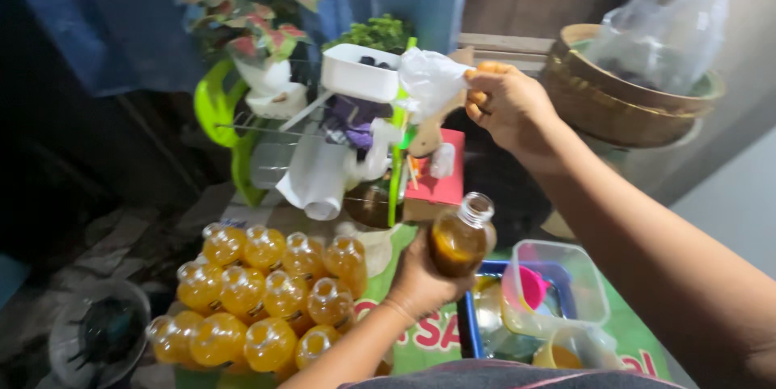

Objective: The person pours an orange liquid from a large container into a measuring jug, then uses a pink funnel to transfer the liquid into small plastic bottles. After filling a bottle, they screw on a cap, wipe the bottle with a cloth, and place it with other filled bottles on the table.

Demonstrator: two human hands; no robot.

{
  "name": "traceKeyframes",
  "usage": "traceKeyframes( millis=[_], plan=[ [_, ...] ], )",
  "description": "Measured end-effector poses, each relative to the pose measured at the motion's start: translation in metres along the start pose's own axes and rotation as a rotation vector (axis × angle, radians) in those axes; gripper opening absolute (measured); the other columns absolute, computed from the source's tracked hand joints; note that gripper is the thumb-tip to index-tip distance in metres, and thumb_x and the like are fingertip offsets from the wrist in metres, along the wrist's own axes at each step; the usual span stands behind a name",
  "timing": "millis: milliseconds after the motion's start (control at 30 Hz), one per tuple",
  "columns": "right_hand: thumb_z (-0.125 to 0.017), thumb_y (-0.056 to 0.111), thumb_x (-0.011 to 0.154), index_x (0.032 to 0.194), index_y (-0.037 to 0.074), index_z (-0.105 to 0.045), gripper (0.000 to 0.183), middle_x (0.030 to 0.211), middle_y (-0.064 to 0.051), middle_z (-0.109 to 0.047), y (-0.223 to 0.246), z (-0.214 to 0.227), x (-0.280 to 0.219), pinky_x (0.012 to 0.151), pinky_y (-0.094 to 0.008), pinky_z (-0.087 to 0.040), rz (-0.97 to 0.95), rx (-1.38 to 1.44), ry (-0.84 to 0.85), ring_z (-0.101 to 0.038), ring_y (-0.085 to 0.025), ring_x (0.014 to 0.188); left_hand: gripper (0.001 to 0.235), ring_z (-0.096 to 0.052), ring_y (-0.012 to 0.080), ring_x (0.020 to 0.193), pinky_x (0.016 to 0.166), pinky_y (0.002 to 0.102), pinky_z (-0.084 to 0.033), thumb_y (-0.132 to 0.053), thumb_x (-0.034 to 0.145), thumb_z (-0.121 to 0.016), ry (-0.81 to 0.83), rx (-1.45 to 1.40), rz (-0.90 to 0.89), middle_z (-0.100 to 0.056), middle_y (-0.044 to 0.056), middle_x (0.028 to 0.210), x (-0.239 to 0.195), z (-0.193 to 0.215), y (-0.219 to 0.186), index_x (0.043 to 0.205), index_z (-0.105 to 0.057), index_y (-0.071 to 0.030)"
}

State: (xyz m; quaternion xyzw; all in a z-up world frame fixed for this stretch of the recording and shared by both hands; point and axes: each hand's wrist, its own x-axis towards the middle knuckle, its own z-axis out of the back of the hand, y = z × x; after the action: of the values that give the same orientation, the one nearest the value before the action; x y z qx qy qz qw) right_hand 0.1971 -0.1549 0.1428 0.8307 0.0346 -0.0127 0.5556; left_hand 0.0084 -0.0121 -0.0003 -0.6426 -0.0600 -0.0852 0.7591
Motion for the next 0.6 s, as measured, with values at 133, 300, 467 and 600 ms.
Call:
traceKeyframes(
  millis=[133,300,467,600],
  plan=[
    [-0.062,0.011,0.089,0.112,0.011,-0.056,0.024,0.109,-0.006,-0.063,0.041,0.035,-0.036,0.086,-0.049,-0.056,-0.158,0.207,-0.012,-0.066,-0.02,0.101,0.08,-0.073,0.0237,0.11,0.096,0.036,-0.056,-0.025,0.056,-0.092,-0.039,0.036,-0.064,-0.074,0.009,0.115,0.009,-0.001,0.002,0.126,-0.055,-0.013],
    [-0.058,0.008,0.093,0.127,0.004,-0.055,0.034,0.112,-0.009,-0.062,0.05,0.097,-0.072,0.085,-0.042,-0.052,-0.061,0.02,0.101,-0.066,-0.023,0.099,0.08,-0.071,0.0266,0.109,0.095,0.038,-0.056,-0.029,0.057,-0.094,-0.082,0.058,-0.16,-0.072,0.012,0.117,0.022,-0.009,-0.001,0.124,-0.053,-0.01],
    [-0.058,0.011,0.094,0.125,0.0,-0.062,0.033,0.116,-0.014,-0.066,0.012,0.153,-0.111,0.086,-0.038,-0.051,-0.111,-0.149,-0.067,-0.066,-0.024,0.101,0.086,-0.069,0.0263,0.113,0.099,0.036,-0.054,-0.028,0.057,-0.096,-0.103,0.039,-0.242,-0.069,0.013,0.122,0.03,-0.021,-0.017,0.128,-0.052,-0.007],
    [-0.058,0.009,0.091,0.121,-0.002,-0.065,0.033,0.118,-0.017,-0.07,-0.042,0.162,-0.148,0.097,-0.041,-0.056,-0.298,0.024,-0.184,-0.069,-0.028,0.109,0.082,-0.07,0.024,0.112,0.098,0.035,-0.055,-0.026,0.059,-0.095,-0.083,-0.023,-0.21,-0.07,0.011,0.122,0.032,-0.031,-0.038,0.127,-0.052,-0.006]
  ],
)
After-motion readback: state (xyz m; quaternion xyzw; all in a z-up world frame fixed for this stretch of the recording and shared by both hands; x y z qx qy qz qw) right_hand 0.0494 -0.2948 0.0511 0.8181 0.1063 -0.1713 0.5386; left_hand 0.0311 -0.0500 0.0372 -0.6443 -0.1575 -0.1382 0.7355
